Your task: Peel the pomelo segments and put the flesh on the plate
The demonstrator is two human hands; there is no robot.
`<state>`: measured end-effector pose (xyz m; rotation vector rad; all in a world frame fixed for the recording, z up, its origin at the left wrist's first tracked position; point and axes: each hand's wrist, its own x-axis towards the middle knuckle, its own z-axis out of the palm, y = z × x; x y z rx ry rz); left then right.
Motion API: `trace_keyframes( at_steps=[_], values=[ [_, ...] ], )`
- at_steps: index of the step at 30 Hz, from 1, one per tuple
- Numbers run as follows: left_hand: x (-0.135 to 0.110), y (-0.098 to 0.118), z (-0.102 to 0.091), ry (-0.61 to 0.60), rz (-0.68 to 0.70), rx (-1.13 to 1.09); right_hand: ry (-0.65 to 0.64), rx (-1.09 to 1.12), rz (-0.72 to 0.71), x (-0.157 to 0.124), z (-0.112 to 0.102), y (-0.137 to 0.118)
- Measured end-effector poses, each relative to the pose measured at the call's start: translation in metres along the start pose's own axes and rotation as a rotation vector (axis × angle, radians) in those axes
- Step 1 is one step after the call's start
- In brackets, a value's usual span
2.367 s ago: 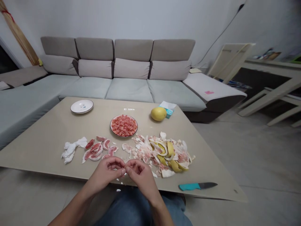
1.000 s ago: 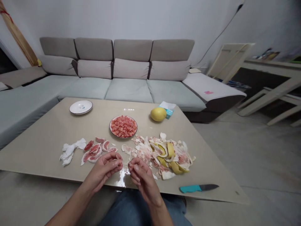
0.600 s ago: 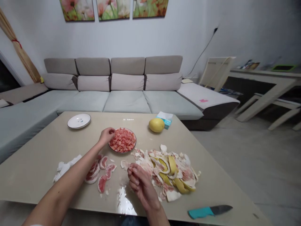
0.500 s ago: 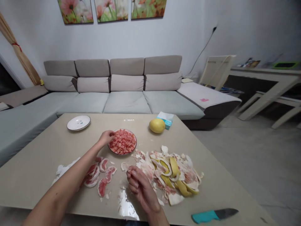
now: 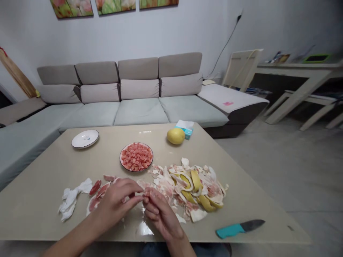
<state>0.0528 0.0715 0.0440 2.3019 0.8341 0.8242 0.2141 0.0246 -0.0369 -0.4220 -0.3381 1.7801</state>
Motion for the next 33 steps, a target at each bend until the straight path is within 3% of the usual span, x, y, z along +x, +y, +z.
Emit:
trace_keyframes(
  at_steps=[5, 14, 23, 33],
  values=[
    [-0.014, 0.01, 0.007, 0.048, 0.07, 0.115, -0.013, -0.061, 0.001, -0.008, 0.004, 0.003],
    [-0.02, 0.024, 0.002, -0.026, 0.167, 0.294, -0.008, -0.211, -0.079, -0.02, 0.011, 0.003],
    [-0.022, 0.031, 0.0, -0.098, 0.139, 0.342, 0.041, -0.446, -0.215, -0.025, 0.014, 0.004],
    [-0.026, 0.026, 0.003, 0.011, 0.137, 0.231, -0.031, -0.385, -0.185, -0.026, 0.011, 0.003]
  ],
)
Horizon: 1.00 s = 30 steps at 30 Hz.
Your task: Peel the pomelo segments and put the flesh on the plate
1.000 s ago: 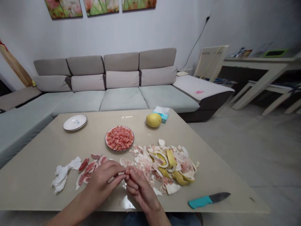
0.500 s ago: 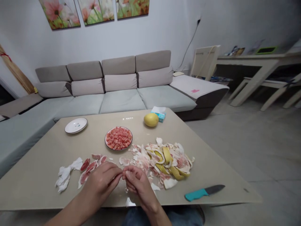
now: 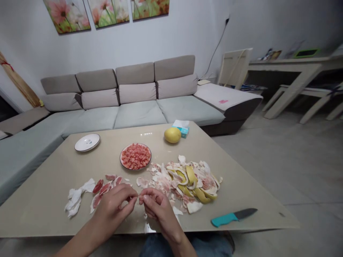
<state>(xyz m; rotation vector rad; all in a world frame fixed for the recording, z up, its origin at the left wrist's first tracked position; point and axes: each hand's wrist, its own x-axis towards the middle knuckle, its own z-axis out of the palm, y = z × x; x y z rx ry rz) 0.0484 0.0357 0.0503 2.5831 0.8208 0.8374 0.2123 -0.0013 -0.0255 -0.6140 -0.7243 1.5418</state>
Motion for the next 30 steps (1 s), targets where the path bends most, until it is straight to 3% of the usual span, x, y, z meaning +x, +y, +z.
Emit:
trace_keyframes(
  at_steps=[9, 30],
  values=[
    [-0.0034, -0.0026, -0.0028, -0.002, 0.152, 0.128, 0.015, 0.004, 0.024, 0.0005, 0.0024, 0.001],
    [0.0015, -0.009, 0.0027, 0.055, 0.24, 0.232, -0.117, 0.011, 0.267, -0.0013, -0.0025, -0.0068]
  ],
)
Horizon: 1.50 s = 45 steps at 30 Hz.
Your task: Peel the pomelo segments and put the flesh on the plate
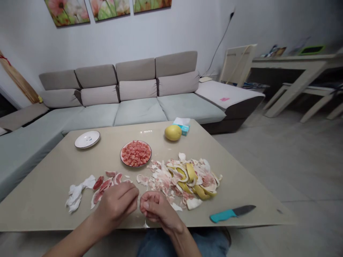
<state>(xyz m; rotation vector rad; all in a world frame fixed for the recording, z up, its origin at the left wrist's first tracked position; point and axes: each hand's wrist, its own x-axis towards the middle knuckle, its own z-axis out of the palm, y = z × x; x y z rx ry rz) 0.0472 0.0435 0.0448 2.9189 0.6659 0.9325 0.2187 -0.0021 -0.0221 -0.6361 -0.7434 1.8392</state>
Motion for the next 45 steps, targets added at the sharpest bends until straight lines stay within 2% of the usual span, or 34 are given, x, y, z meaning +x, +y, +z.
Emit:
trace_keyframes(
  at_steps=[7, 14, 19, 21, 24, 27, 30, 33, 36, 38, 40, 42, 45],
  values=[
    [0.004, -0.008, -0.014, -0.096, -0.235, -0.162, -0.023, 0.128, -0.073, 0.0, -0.004, -0.002],
    [-0.003, -0.011, 0.009, -0.173, -0.279, -0.319, -0.067, 0.2, -0.106, -0.003, -0.007, -0.003],
    [0.001, -0.002, 0.006, -0.131, -0.332, -0.394, -0.051, 0.086, -0.118, -0.003, -0.007, -0.003],
    [0.001, 0.0, 0.005, -0.1, -0.398, -0.458, -0.034, 0.023, -0.133, -0.003, -0.007, -0.003],
    [-0.001, -0.001, 0.012, -0.132, -0.636, -0.677, 0.034, -0.159, -0.168, -0.003, -0.007, -0.003],
    [-0.005, -0.005, 0.028, -0.14, -0.897, -1.03, 0.179, -0.446, -0.239, -0.001, -0.006, 0.0],
    [-0.011, -0.007, 0.049, -0.113, -1.063, -1.428, 0.31, -0.706, -0.294, 0.004, -0.005, 0.005],
    [-0.017, -0.012, 0.064, -0.093, -1.189, -1.691, 0.351, -0.794, -0.296, 0.009, -0.008, 0.008],
    [-0.013, -0.032, 0.07, -0.035, -1.248, -1.704, 0.444, -0.695, -0.297, 0.013, -0.017, 0.006],
    [0.001, -0.056, 0.071, 0.057, -1.245, -1.663, 0.531, -0.602, -0.292, 0.015, -0.024, 0.004],
    [0.025, -0.087, 0.073, 0.171, -1.229, -1.596, 0.573, -0.538, -0.288, 0.018, -0.029, 0.004],
    [0.053, -0.119, 0.076, 0.265, -1.205, -1.525, 0.558, -0.517, -0.286, 0.021, -0.032, 0.005],
    [0.094, -0.156, 0.086, 0.333, -1.182, -1.42, 0.518, -0.529, -0.281, 0.024, -0.035, 0.009]
  ],
)
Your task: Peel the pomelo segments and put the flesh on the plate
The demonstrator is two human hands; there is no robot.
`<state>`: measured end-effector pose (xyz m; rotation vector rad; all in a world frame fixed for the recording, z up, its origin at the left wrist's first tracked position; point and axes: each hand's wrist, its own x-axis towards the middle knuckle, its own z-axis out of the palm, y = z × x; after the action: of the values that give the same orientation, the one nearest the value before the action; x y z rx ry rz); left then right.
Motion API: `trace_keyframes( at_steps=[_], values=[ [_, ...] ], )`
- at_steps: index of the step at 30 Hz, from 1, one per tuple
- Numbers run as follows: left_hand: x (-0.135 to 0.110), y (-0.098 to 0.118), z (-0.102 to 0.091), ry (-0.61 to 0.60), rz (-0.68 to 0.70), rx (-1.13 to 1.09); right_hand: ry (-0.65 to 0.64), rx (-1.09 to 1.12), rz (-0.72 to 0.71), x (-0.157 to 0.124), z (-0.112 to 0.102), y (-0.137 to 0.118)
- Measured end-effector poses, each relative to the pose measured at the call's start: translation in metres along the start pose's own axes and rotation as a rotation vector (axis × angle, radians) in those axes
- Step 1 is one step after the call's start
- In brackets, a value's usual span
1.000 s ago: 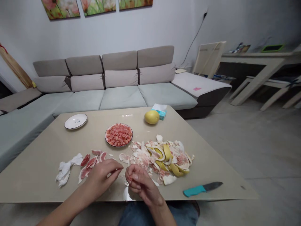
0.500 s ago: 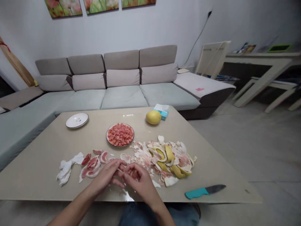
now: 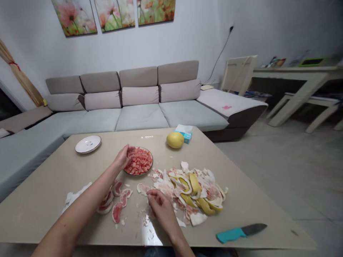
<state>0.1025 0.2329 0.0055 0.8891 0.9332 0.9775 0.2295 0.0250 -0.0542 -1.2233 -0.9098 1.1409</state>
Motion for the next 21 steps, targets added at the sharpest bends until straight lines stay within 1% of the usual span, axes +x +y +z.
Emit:
trace_keyframes(
  at_steps=[2, 4, 6, 8, 11, 13, 15, 18, 21],
  values=[
    [0.022, 0.006, 0.007, 0.019, 0.037, 0.049, 0.0, -0.001, -0.002, 0.001, -0.001, 0.002],
    [0.033, 0.008, 0.01, 0.027, 0.075, 0.103, 0.015, 0.011, 0.002, 0.002, -0.002, 0.004],
    [0.034, 0.009, 0.008, 0.031, 0.121, 0.164, 0.033, 0.017, 0.016, 0.004, -0.004, 0.006],
    [0.026, 0.008, 0.002, 0.023, 0.17, 0.239, 0.062, 0.033, 0.024, 0.006, -0.005, 0.008],
    [-0.003, 0.0, -0.007, -0.032, 0.223, 0.387, 0.105, 0.113, -0.005, 0.008, -0.004, 0.009],
    [-0.033, -0.013, -0.011, -0.09, 0.254, 0.484, 0.085, 0.16, -0.036, 0.007, -0.003, 0.009],
    [-0.066, -0.03, -0.014, -0.158, 0.262, 0.563, 0.041, 0.154, -0.074, 0.004, -0.002, 0.008],
    [-0.116, -0.051, -0.015, -0.217, 0.231, 0.639, 0.032, 0.027, -0.192, -0.004, 0.001, 0.008],
    [-0.152, -0.064, -0.013, -0.219, 0.225, 0.627, 0.012, -0.148, -0.317, -0.012, 0.005, 0.011]
  ],
)
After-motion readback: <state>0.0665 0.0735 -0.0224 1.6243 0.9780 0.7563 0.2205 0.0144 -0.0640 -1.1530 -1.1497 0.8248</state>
